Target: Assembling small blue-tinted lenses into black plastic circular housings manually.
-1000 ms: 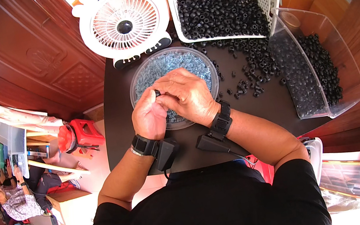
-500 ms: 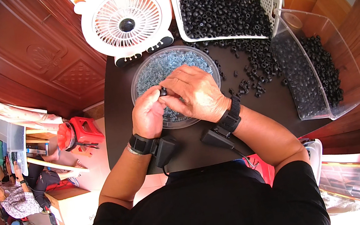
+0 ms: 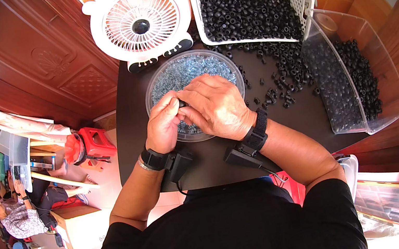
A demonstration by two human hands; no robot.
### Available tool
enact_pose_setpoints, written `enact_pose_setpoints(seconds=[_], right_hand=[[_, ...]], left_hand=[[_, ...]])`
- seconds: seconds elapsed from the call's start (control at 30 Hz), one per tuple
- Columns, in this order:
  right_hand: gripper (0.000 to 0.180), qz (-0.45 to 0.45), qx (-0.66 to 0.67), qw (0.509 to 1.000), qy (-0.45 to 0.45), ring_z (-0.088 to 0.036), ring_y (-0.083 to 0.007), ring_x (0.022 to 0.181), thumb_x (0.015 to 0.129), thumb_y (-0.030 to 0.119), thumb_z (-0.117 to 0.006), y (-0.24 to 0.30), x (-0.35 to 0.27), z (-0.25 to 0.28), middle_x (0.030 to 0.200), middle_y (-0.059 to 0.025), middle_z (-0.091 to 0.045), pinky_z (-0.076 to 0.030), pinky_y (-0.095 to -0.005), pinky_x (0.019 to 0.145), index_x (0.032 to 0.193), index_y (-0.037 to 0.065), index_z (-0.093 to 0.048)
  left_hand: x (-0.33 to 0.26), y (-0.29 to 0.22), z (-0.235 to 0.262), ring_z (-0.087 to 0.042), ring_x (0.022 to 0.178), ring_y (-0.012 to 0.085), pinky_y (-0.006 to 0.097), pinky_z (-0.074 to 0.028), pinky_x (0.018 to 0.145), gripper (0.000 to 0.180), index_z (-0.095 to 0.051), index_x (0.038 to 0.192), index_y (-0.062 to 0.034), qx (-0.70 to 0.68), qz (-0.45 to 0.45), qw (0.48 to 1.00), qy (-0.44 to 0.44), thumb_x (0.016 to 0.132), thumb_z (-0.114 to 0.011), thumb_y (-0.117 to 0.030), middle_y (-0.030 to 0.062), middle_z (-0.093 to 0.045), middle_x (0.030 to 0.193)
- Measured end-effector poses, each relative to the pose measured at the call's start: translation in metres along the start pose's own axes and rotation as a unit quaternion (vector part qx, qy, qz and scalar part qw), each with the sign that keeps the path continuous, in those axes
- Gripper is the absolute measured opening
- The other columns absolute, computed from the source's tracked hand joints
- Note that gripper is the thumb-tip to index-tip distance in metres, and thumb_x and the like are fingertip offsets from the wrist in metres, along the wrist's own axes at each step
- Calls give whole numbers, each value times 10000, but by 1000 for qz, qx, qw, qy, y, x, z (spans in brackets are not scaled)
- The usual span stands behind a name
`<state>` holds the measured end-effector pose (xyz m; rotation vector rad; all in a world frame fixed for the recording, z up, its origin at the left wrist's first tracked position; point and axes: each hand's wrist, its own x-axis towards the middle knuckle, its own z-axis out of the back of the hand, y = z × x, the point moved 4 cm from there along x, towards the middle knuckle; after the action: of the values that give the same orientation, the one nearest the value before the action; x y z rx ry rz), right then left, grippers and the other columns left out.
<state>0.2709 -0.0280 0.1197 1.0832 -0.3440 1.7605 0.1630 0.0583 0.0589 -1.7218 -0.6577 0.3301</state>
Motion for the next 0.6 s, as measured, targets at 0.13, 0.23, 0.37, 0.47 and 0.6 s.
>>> enact_pose_setpoints(seconds=[0.13, 0.23, 0.37, 0.47, 0.6], right_hand=[[336, 6, -38, 999, 9, -593, -242, 813, 673, 150, -703, 2, -2, -3, 856, -74, -607, -467, -355, 711, 977, 31, -628], [338, 9, -60, 998, 4, -585, -237, 815, 665, 157, -701, 4, -3, -6, 841, -69, -592, -463, -352, 721, 972, 36, -622], [332, 15, -60, 998, -1, -581, -234, 812, 657, 154, -699, 2, -5, -12, 826, -68, -579, -462, -347, 714, 955, 34, -616], [325, 11, -60, 998, 5, -579, -236, 805, 652, 144, -694, 5, -7, -12, 808, -71, -572, -462, -348, 713, 946, 30, -612], [311, 8, -42, 999, -7, -591, -250, 820, 679, 138, -695, 1, -4, -7, 834, -81, -591, -472, -350, 720, 959, 30, -615]], left_hand=[[-3, 3, -3, -529, 658, 93, 218, -417, 610, 308, -565, 941, -30, -9, 1, 1000, -23, 969, -428, -304, 23, -562, 737], [-4, 5, -4, -518, 650, 90, 222, -420, 609, 295, -568, 964, -28, -32, 8, 998, -45, 969, -428, -288, 23, -562, 743], [-6, 6, -5, -493, 664, 95, 235, -418, 634, 269, -550, 962, -22, -54, 8, 997, -57, 966, -416, -255, 18, -550, 744], [-8, 11, -3, -485, 688, 105, 255, -418, 662, 257, -539, 970, -13, -66, 22, 996, -62, 962, -410, -235, 21, -551, 754], [-5, 1, -5, -512, 703, 127, 277, -435, 675, 269, -542, 996, 3, -47, 30, 998, -42, 959, -410, -228, 39, -561, 775]])
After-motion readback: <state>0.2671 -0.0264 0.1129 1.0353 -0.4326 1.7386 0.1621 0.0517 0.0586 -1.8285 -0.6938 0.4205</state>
